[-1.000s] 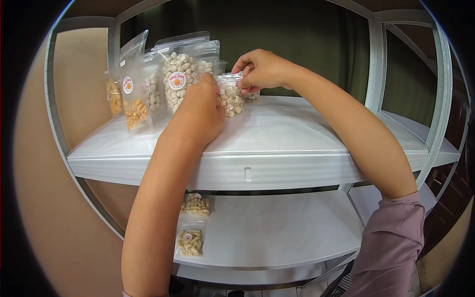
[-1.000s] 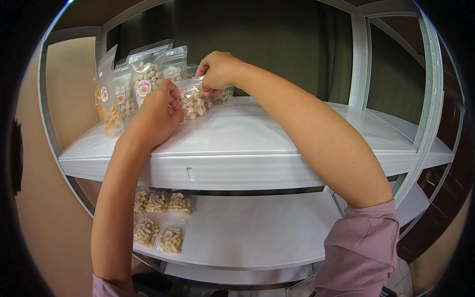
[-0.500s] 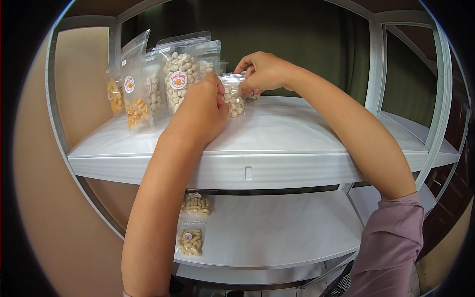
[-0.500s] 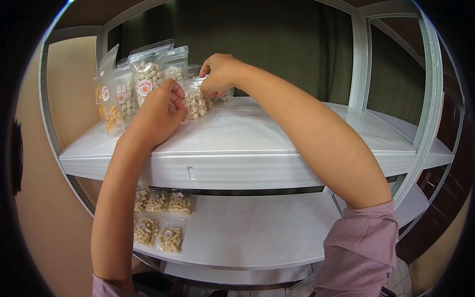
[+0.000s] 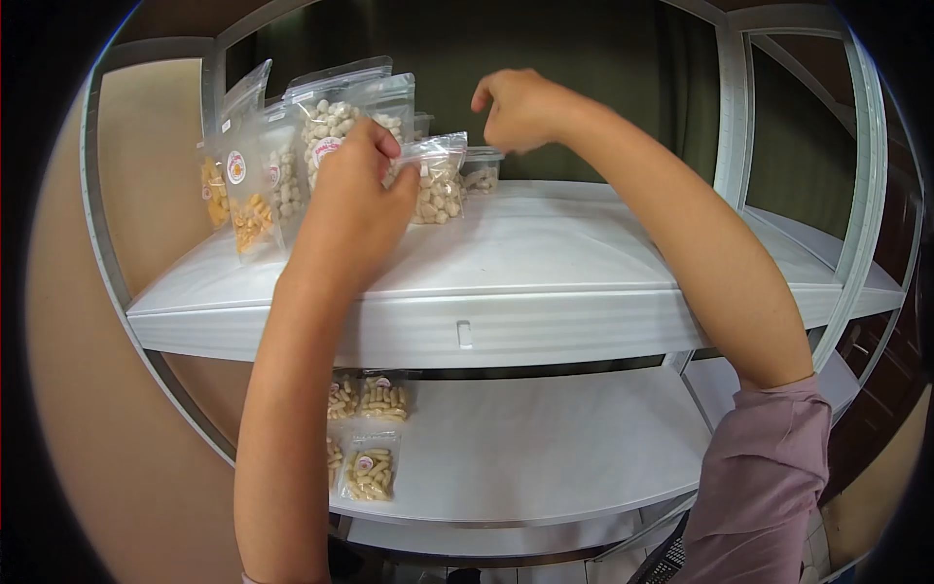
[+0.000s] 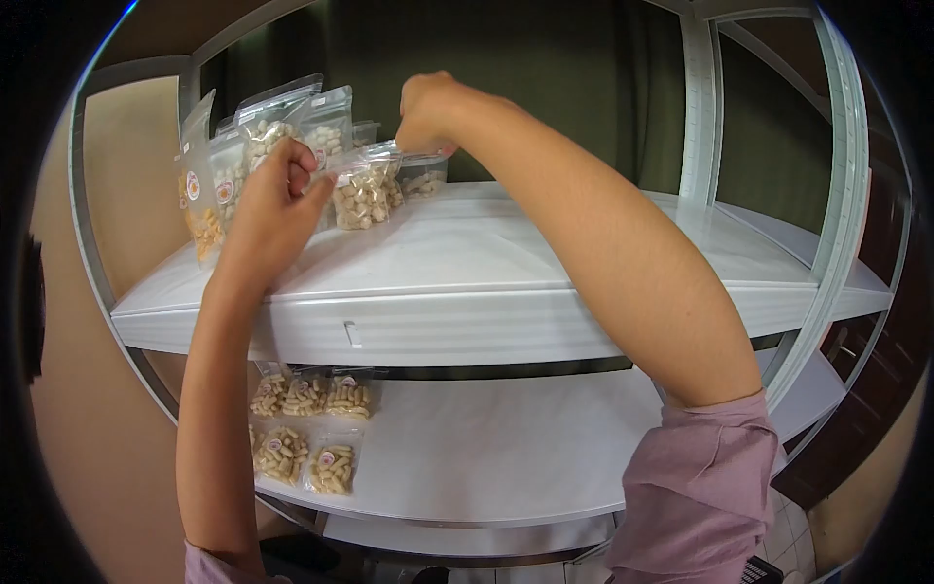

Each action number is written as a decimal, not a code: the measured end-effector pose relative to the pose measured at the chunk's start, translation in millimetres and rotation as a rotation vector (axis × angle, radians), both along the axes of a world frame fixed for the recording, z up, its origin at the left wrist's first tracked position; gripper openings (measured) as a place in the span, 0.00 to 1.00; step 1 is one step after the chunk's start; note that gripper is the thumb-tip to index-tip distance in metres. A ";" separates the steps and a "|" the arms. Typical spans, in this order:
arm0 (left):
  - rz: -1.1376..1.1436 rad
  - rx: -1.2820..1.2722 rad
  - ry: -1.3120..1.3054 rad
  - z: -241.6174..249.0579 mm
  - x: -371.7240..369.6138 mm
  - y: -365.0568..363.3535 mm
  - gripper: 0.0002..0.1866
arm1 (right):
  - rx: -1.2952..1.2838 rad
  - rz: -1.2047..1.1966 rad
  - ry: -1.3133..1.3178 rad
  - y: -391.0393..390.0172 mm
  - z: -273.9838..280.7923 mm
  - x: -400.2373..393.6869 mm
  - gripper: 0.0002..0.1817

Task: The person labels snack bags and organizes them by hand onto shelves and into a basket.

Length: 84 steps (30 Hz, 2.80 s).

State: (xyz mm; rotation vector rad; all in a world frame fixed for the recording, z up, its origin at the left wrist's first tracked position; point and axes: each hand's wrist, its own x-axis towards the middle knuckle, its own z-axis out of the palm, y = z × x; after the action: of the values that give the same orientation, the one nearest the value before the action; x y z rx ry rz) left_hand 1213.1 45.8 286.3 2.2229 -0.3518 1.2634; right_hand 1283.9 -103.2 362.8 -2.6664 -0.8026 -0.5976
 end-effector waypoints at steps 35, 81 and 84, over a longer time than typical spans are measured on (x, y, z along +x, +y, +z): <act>1.227 -0.701 0.092 -290.2 -688.2 83.2 0.11 | 0.365 1.390 -0.086 183.7 -344.6 -301.4 0.06; 0.542 -1.507 0.085 -461.6 -653.1 9.8 0.19 | 0.294 1.377 1.356 234.8 -529.8 -517.6 0.15; 0.306 -1.366 0.104 -440.2 -597.7 24.2 0.16 | 0.442 1.333 1.208 203.9 -496.3 -478.2 0.15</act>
State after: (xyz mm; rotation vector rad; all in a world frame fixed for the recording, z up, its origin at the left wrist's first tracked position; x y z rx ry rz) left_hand 615.4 70.0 -153.9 1.1244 0.7322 0.9932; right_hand 805.7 100.7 -133.6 -1.1377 -1.3953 0.9294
